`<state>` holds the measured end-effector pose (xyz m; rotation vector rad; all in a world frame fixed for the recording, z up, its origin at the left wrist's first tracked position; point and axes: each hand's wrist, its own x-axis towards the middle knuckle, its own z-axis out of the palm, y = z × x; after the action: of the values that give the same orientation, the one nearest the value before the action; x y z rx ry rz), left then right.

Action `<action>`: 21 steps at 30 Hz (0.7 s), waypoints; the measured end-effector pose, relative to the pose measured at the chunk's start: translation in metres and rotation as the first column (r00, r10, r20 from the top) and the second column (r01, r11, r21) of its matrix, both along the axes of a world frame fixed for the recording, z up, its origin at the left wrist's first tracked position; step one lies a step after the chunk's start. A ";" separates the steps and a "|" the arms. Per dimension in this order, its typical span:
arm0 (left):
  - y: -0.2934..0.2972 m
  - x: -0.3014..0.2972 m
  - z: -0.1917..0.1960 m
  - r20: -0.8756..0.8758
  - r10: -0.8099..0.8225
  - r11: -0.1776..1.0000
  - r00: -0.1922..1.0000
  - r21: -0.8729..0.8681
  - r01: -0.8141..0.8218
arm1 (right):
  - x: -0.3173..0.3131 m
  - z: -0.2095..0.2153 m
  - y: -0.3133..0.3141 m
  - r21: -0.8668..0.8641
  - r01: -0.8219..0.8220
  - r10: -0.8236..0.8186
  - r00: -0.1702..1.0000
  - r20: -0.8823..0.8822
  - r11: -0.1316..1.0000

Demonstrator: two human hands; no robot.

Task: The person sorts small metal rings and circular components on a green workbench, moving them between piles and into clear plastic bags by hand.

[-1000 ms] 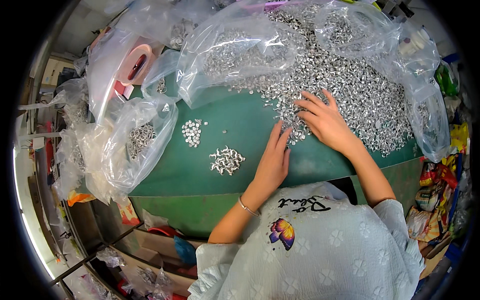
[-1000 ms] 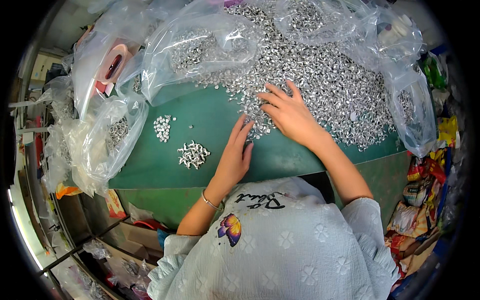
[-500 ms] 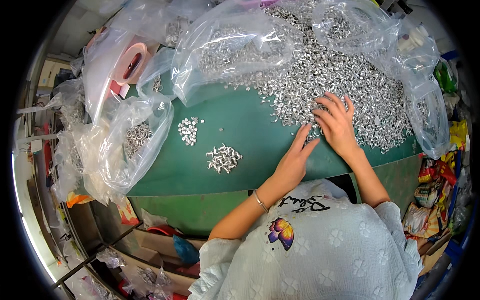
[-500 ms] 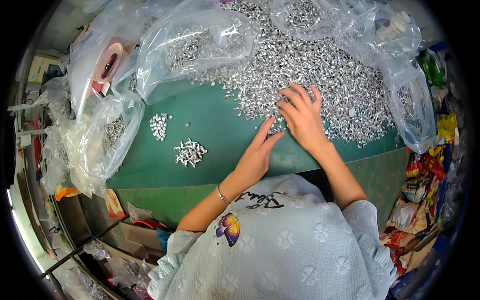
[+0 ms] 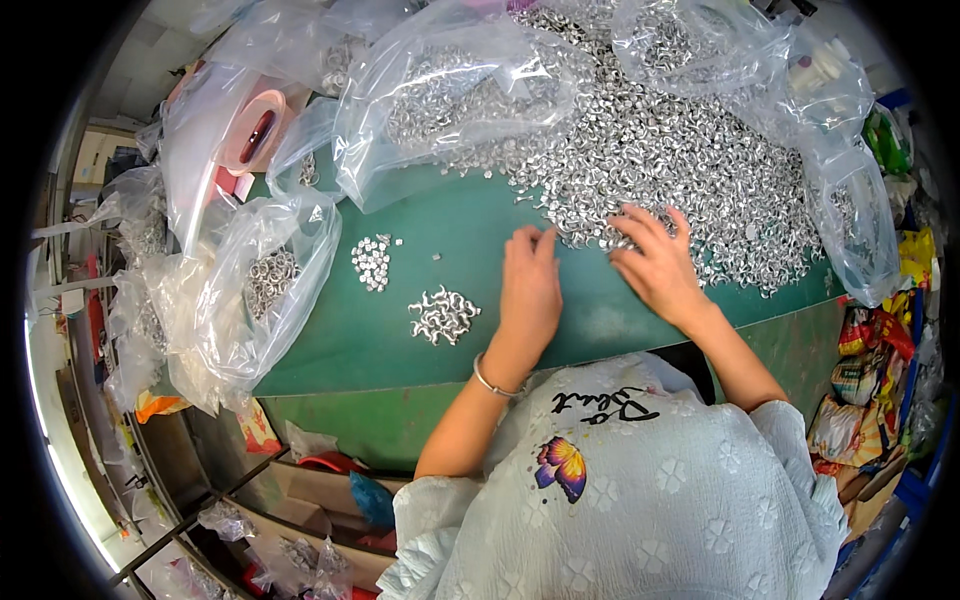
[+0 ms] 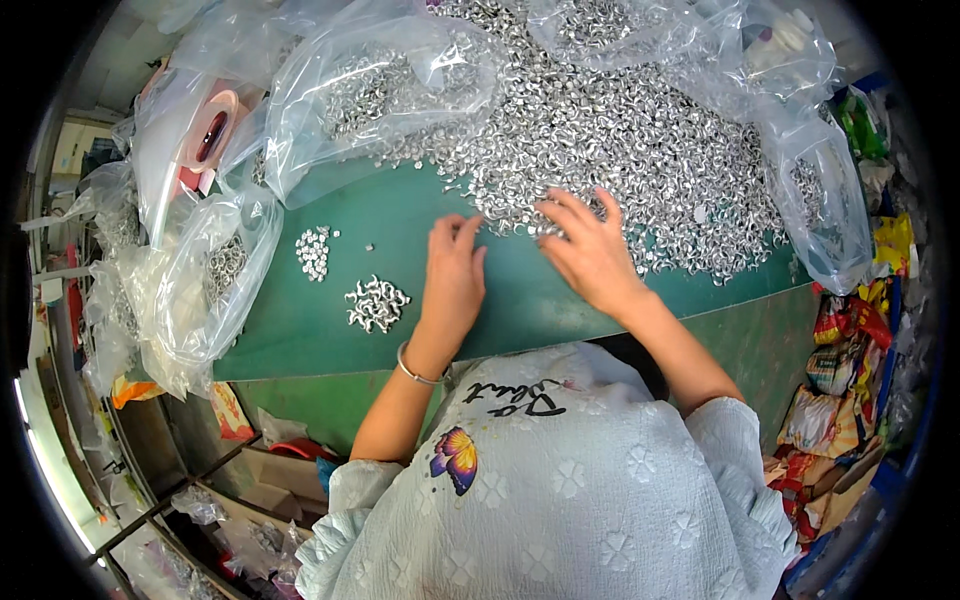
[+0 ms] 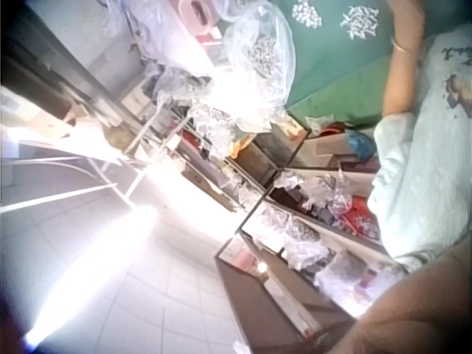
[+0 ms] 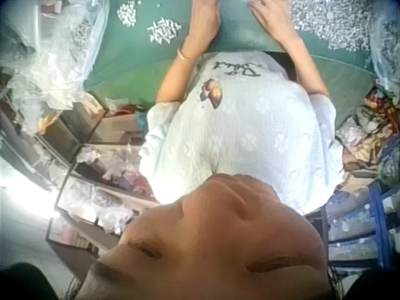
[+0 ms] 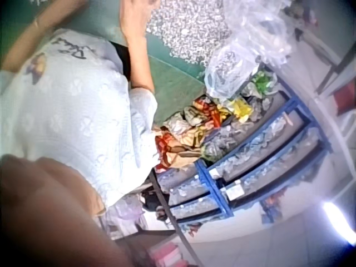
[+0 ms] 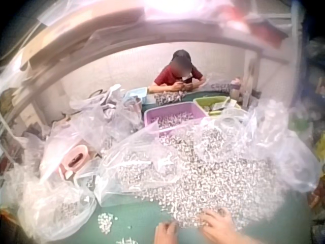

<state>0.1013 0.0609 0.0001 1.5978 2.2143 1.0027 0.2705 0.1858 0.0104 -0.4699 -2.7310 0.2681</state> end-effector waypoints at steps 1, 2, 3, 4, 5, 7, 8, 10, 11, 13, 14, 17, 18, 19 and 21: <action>-0.001 0.009 -0.004 0.040 -0.014 0.998 0.999 0.054 0.012 | 0.003 0.000 0.004 0.047 0.048 -0.048 0.999 -0.011 0.998; -0.001 0.018 -0.006 0.080 -0.034 0.994 0.996 0.108 0.025 | 0.005 -0.002 0.005 0.017 0.094 -0.093 0.994 -0.062 0.995; 0.002 0.028 -0.006 0.122 -0.045 0.992 0.991 0.122 0.030 | 0.005 -0.002 0.004 0.025 0.117 -0.114 0.991 -0.073 0.993; 0.005 0.038 -0.004 0.165 -0.059 0.990 0.985 0.137 0.036 | 0.005 -0.002 0.003 0.035 0.141 -0.137 0.987 -0.083 0.989; 0.006 0.044 -0.002 0.208 -0.071 0.988 0.976 0.152 0.040 | 0.005 -0.002 0.002 0.043 0.163 -0.159 0.983 -0.093 0.986; 0.000 0.046 0.001 0.247 -0.173 0.977 0.953 0.167 0.135 | 0.003 -0.003 0.003 0.038 0.220 -0.212 0.966 -0.151 0.975; -0.002 0.046 0.003 0.265 -0.224 0.968 0.938 0.176 0.182 | 0.003 -0.003 0.005 0.033 0.249 -0.239 0.954 -0.180 0.968; -0.005 0.034 0.010 0.240 -0.090 0.987 0.967 0.151 0.054 | 0.005 0.002 0.011 -0.006 0.276 -0.272 0.944 -0.188 0.961; -0.007 0.026 0.013 0.223 -0.020 0.990 0.975 0.138 -0.011 | 0.005 0.004 0.013 -0.028 0.288 -0.288 0.938 -0.194 0.957; -0.003 0.005 0.010 0.017 0.078 0.990 0.997 0.117 -0.079 | -0.003 0.008 0.012 -0.042 0.278 -0.279 0.927 -0.252 0.960; 0.004 -0.006 0.011 -0.043 0.141 0.983 0.989 0.125 -0.135 | -0.011 0.013 0.008 -0.073 0.253 -0.263 0.926 -0.271 0.965; 0.028 -0.028 0.004 -0.092 0.180 0.978 0.979 0.121 -0.169 | -0.049 0.021 -0.005 -0.097 0.127 -0.146 0.964 -0.222 0.987; 0.032 -0.031 0.002 -0.088 0.170 0.980 0.981 0.116 -0.160 | -0.064 0.017 -0.008 -0.089 0.099 -0.116 0.971 -0.211 0.991; 0.034 -0.032 0.001 -0.065 0.145 0.989 0.987 0.038 -0.143 | -0.077 0.009 -0.009 -0.084 0.072 -0.088 0.976 -0.200 0.994; 0.036 -0.035 0.001 -0.014 0.095 0.989 0.995 -0.115 -0.096 | -0.087 -0.005 -0.009 -0.005 0.107 -0.107 0.988 -0.111 0.994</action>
<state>0.0662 0.0965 0.0015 1.4620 2.3284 0.8758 0.1833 0.1763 0.0057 -0.5812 -2.5876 0.2572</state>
